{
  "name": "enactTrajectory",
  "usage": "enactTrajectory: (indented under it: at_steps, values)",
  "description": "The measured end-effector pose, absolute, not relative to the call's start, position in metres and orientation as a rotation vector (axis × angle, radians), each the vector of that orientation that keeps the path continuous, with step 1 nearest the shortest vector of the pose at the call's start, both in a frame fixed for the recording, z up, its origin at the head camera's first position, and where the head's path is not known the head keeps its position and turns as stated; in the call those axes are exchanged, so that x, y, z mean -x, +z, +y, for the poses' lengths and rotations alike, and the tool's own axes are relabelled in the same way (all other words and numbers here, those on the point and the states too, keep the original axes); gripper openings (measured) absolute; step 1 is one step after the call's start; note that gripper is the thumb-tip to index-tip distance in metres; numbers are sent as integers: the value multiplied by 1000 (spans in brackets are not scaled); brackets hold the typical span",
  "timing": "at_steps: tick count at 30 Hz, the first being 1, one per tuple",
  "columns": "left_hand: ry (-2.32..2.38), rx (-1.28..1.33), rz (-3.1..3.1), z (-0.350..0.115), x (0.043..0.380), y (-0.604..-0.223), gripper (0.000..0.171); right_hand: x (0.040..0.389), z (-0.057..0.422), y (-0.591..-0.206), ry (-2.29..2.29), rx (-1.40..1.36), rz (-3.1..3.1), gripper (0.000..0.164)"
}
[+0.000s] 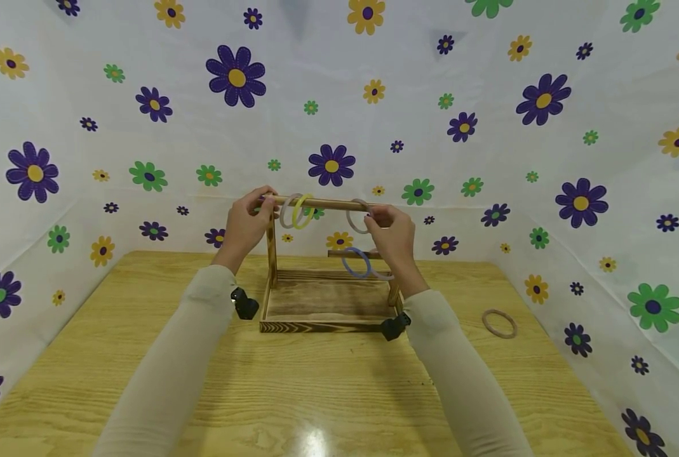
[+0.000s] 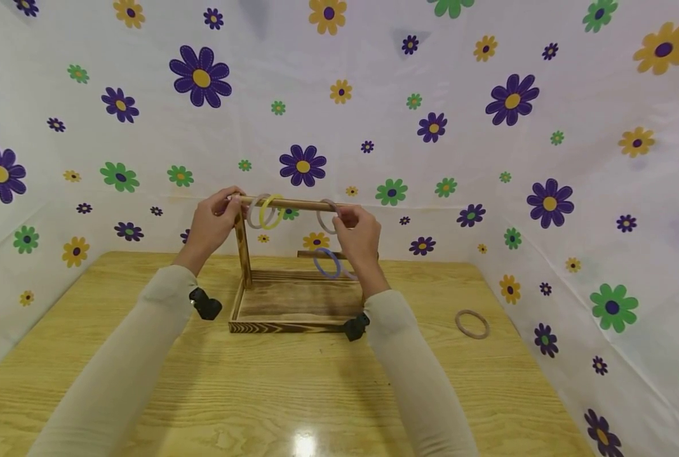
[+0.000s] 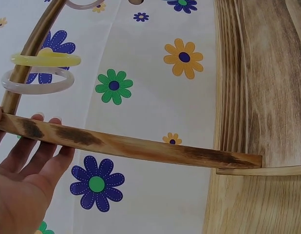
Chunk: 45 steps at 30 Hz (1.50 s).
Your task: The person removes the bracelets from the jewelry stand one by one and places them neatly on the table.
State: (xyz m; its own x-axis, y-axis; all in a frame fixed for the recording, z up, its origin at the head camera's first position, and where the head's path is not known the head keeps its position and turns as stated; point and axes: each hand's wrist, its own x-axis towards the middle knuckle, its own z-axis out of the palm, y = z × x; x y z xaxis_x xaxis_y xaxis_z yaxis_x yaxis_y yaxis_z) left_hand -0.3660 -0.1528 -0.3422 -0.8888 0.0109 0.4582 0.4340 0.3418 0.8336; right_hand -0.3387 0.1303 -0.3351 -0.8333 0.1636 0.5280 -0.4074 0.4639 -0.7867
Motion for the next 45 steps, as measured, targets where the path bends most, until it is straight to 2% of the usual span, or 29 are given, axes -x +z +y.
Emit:
enactTrajectory:
  at_steps: [24, 45]
  values:
    - [-1614, 410, -2190, -154, 368, -342, 35, 340, 137, -333, 1395, -190, -2180, 22]
    - [-1615, 411, -2200, -153, 368, -345, 37, 338, 166, -335, 1347, -107, -2191, 24]
